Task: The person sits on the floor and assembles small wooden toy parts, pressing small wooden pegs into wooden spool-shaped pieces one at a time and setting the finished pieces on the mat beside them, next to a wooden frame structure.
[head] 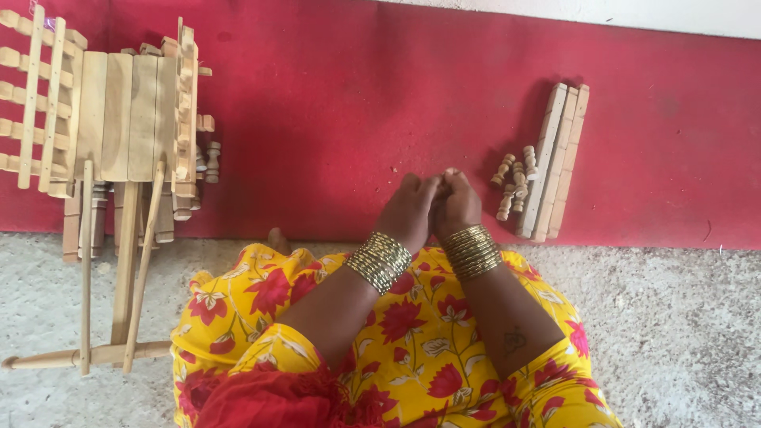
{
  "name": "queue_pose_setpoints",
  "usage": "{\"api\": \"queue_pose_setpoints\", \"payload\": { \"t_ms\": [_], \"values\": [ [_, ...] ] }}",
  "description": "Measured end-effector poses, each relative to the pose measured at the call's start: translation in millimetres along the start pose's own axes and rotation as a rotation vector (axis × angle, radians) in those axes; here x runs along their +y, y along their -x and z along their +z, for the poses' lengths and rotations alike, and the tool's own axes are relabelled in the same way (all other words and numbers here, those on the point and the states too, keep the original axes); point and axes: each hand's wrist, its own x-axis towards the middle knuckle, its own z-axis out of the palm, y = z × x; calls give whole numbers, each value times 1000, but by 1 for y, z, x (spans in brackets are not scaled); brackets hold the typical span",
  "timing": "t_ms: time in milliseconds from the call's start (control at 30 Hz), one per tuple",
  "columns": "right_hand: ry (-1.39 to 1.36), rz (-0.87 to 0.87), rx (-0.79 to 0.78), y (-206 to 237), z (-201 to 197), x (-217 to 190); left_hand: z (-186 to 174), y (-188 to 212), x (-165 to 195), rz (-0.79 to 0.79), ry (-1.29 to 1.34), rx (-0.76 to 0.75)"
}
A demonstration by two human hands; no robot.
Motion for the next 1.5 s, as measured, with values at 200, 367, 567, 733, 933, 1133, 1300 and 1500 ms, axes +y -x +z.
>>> {"api": "queue_pose_setpoints", "payload": {
  "t_ms": [200, 367, 567, 733, 933, 1133, 1300, 1500],
  "values": [
    [42, -8, -45, -7, 2, -3, 15, -3, -12, -244, 409, 70],
    [156, -131, -131, -6, 2, -1, 20, -6, -17, -824, 971, -142],
    [338, -272, -27, -16, -1, -9, 10, -3, -15, -291, 330, -95],
    [198, 53, 169, -10, 4, -18, 0, 2, -9, 0, -24, -12],
    [242, -85, -81, -1, 11, -22, 2, -9, -13, -804, 817, -358],
    [112, -139, -83, -5, 4, -19, 13, -6, -14, -835, 1087, -381],
    [115, 137, 159, -16, -2, -13, 12, 0, -11, -178, 141, -93],
    [71, 32, -23, -13, -7, -9, 28, -4, -25, -707, 716, -385]
  ]
}}
